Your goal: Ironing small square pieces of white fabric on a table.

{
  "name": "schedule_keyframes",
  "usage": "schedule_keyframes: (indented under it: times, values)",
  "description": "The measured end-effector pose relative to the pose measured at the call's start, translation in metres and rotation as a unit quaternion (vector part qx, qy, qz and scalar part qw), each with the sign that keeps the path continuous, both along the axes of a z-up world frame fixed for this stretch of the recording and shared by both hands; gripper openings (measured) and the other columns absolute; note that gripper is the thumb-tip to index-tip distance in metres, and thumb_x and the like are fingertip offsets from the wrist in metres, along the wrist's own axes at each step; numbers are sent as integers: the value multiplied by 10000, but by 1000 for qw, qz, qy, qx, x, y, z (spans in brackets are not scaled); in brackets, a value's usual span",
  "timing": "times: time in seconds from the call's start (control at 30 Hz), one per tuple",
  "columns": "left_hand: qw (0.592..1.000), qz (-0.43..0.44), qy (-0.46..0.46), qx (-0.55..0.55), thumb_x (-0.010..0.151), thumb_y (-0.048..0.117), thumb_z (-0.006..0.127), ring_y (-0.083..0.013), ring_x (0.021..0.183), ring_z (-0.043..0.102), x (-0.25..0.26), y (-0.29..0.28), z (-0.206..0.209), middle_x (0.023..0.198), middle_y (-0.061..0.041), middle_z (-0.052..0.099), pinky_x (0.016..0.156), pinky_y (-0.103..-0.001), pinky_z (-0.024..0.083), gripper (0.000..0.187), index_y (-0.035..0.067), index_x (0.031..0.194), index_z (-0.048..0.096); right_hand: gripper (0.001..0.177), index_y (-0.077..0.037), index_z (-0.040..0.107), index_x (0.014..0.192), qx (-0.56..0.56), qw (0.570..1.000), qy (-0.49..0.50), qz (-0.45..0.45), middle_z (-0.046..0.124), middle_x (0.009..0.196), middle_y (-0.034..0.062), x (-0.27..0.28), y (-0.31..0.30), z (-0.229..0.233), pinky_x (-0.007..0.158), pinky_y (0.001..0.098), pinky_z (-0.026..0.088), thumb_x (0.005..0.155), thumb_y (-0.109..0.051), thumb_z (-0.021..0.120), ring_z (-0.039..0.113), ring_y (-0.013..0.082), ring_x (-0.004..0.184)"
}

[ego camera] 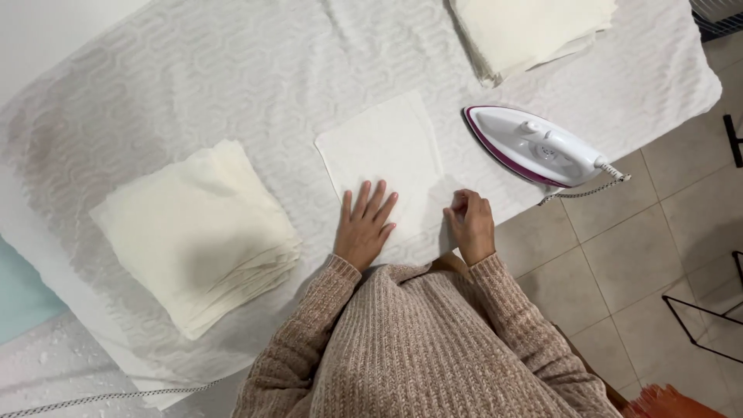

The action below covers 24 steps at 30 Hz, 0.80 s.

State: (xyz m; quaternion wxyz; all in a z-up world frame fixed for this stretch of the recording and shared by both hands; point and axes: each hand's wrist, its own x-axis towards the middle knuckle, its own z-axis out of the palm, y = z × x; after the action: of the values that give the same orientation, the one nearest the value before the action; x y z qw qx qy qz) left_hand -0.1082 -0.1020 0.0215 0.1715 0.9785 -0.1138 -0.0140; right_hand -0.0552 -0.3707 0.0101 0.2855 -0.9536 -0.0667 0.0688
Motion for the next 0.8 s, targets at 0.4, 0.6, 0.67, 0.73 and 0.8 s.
schedule_keyframes:
  times: [0.4,0.6,0.67,0.73,0.8]
  values:
    - [998,-45,31,33,1062,577,10,-263,1550,-135,-26,-2,6,1682,-22,-184,1254,-585,-82,676,184,1608,-62,390,30,673,1206,-161,965,174,110,750,956,267,187,-105,128,617,362,661,983,-288,710,756,319,744]
    - [993,40,-89,-65,1030,444,468,-309,1524,287,-37,22,25,1626,-65,385,1240,-572,155,578,219,1560,414,414,-100,609,915,-86,952,265,126,657,423,112,155,-46,162,774,440,576,979,-506,557,751,316,559]
    - [993,69,-93,-30,1031,427,472,-328,1522,292,-13,53,0,1631,-87,378,1237,-584,144,576,200,1557,422,422,-112,598,932,-60,954,258,139,639,410,94,139,-12,152,752,425,579,992,-525,538,742,296,545]
    - [991,93,-101,4,1031,409,477,-346,1519,297,-4,72,-12,1637,-108,371,1234,-596,133,573,181,1555,430,429,-122,586,949,-33,957,246,147,621,398,76,119,16,132,730,410,582,1005,-543,518,732,276,531]
    - [983,144,-96,-60,1061,335,453,-371,1504,316,2,83,-8,1633,-164,348,1241,-516,209,547,87,1547,421,478,-113,589,947,-43,961,240,128,610,394,17,106,43,107,563,335,567,1039,-567,469,680,198,413]
